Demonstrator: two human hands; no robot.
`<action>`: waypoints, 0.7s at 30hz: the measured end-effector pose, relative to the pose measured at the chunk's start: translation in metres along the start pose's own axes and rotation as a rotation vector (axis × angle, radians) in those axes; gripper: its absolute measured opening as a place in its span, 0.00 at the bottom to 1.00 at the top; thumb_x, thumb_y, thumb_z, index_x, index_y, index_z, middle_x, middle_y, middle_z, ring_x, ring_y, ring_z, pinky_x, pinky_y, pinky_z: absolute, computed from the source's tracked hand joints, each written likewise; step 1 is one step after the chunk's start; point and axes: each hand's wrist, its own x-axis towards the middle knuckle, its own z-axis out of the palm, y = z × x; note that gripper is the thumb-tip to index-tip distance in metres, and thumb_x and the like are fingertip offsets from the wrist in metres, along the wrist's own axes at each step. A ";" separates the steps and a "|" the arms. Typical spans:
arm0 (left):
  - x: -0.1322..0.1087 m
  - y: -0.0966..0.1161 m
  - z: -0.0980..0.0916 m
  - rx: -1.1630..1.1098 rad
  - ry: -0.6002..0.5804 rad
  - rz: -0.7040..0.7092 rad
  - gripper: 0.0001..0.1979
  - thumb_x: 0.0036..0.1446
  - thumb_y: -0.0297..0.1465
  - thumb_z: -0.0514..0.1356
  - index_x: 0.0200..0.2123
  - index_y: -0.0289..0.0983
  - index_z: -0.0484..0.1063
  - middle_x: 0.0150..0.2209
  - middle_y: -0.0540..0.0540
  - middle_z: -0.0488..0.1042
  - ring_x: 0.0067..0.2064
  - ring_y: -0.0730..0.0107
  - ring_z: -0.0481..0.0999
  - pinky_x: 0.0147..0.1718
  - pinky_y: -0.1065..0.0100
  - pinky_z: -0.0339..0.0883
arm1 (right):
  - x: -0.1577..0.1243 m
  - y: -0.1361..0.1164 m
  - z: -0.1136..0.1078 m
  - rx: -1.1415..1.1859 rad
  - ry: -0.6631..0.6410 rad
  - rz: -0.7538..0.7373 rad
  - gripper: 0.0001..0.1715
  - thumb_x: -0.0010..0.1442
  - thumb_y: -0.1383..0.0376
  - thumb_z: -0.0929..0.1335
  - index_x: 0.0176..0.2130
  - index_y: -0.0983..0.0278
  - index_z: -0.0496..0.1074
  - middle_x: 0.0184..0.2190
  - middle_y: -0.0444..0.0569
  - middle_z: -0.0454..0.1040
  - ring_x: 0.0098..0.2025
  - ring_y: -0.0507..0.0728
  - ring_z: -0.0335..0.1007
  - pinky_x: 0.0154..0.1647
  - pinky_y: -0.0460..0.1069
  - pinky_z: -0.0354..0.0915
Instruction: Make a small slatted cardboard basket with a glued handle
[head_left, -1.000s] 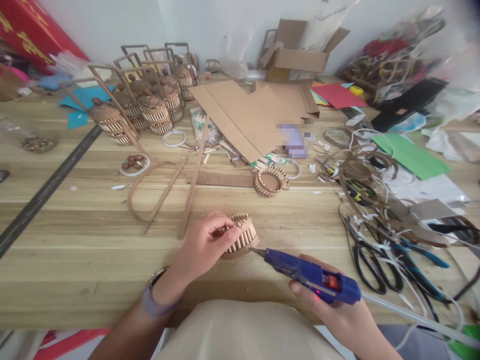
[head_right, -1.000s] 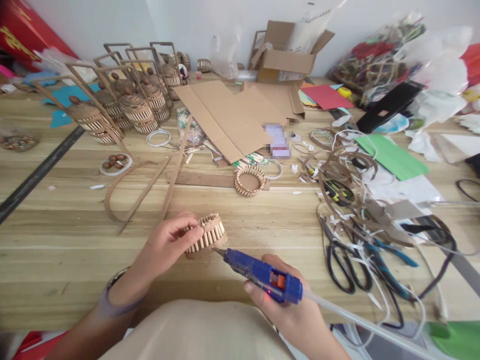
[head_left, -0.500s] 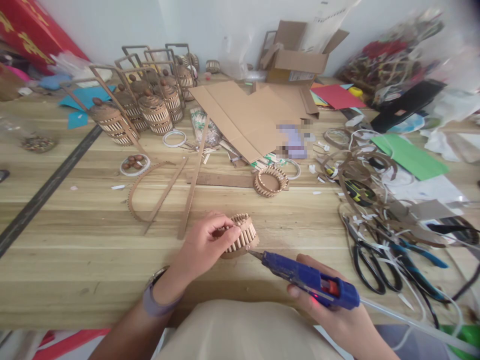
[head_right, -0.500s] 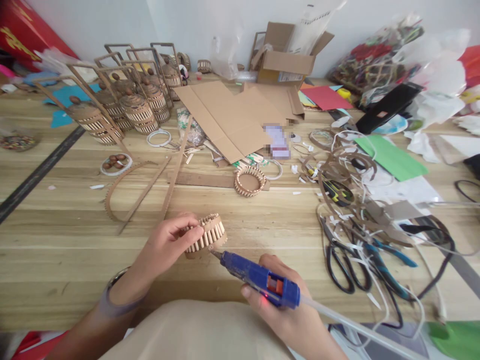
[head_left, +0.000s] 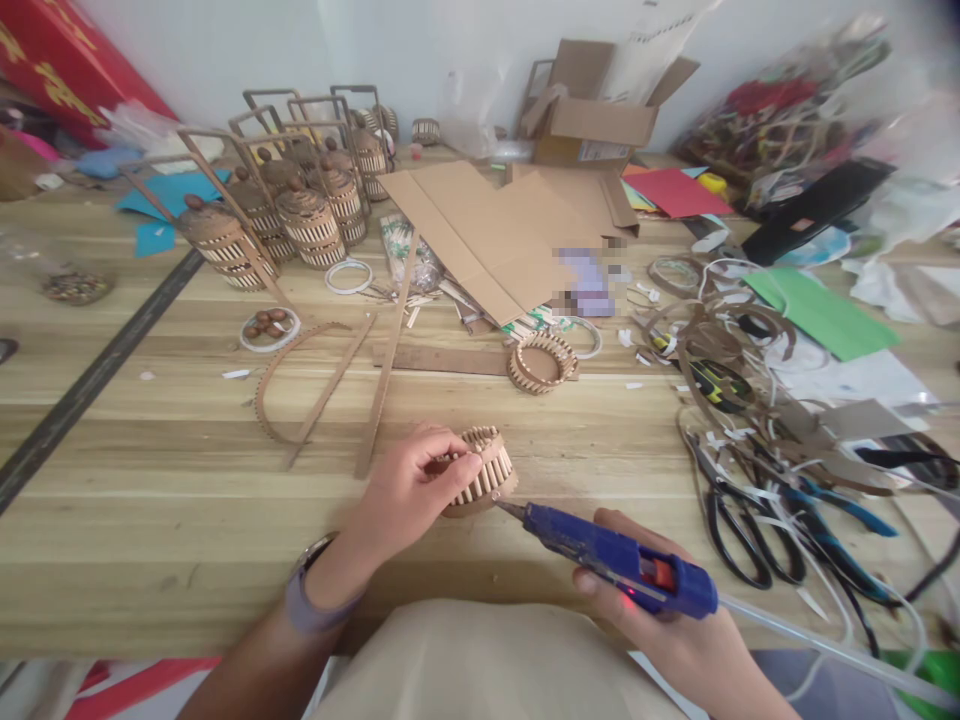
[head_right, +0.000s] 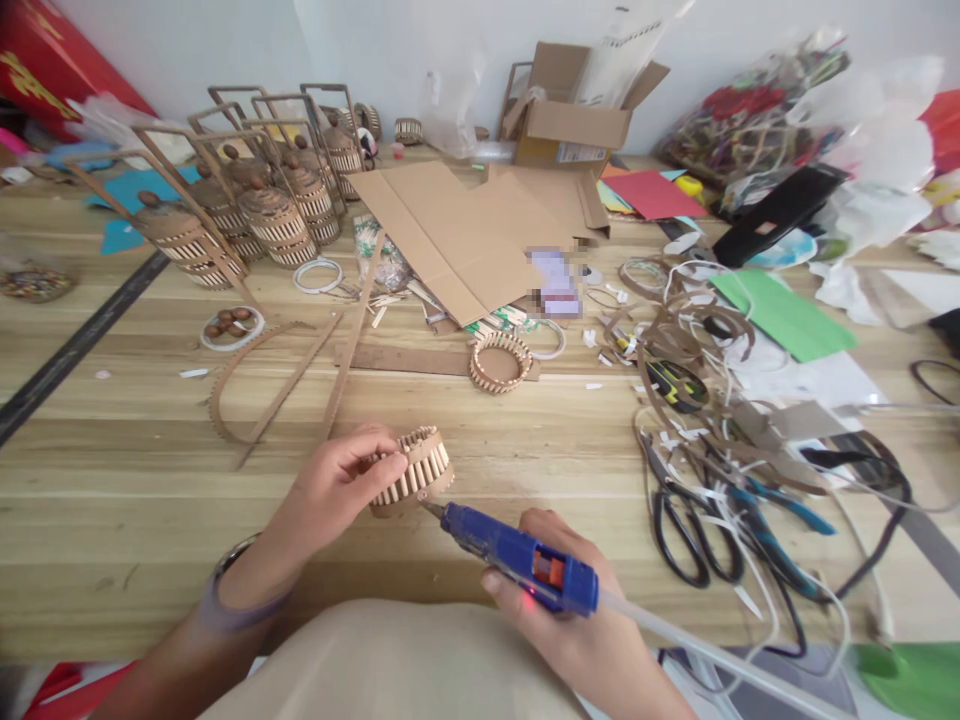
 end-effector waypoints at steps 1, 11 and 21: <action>0.000 0.000 0.000 -0.001 -0.001 -0.001 0.16 0.59 0.41 0.57 0.26 0.37 0.71 0.30 0.49 0.68 0.33 0.70 0.67 0.30 0.70 0.58 | 0.000 0.000 0.000 0.000 0.001 0.003 0.24 0.60 0.47 0.67 0.24 0.59 0.59 0.23 0.40 0.58 0.26 0.53 0.60 0.25 0.48 0.55; -0.001 0.001 -0.001 0.015 0.001 0.023 0.16 0.61 0.41 0.56 0.26 0.37 0.71 0.29 0.49 0.68 0.32 0.71 0.67 0.30 0.71 0.61 | 0.001 0.000 -0.001 -0.016 0.012 -0.007 0.24 0.60 0.47 0.67 0.23 0.59 0.59 0.22 0.41 0.59 0.26 0.54 0.60 0.25 0.49 0.57; -0.002 0.002 -0.001 0.017 -0.010 0.014 0.17 0.60 0.41 0.56 0.25 0.36 0.71 0.30 0.49 0.69 0.33 0.70 0.68 0.30 0.71 0.61 | -0.001 0.000 -0.001 -0.035 0.082 0.004 0.24 0.59 0.48 0.68 0.23 0.59 0.58 0.22 0.41 0.60 0.26 0.54 0.62 0.23 0.48 0.58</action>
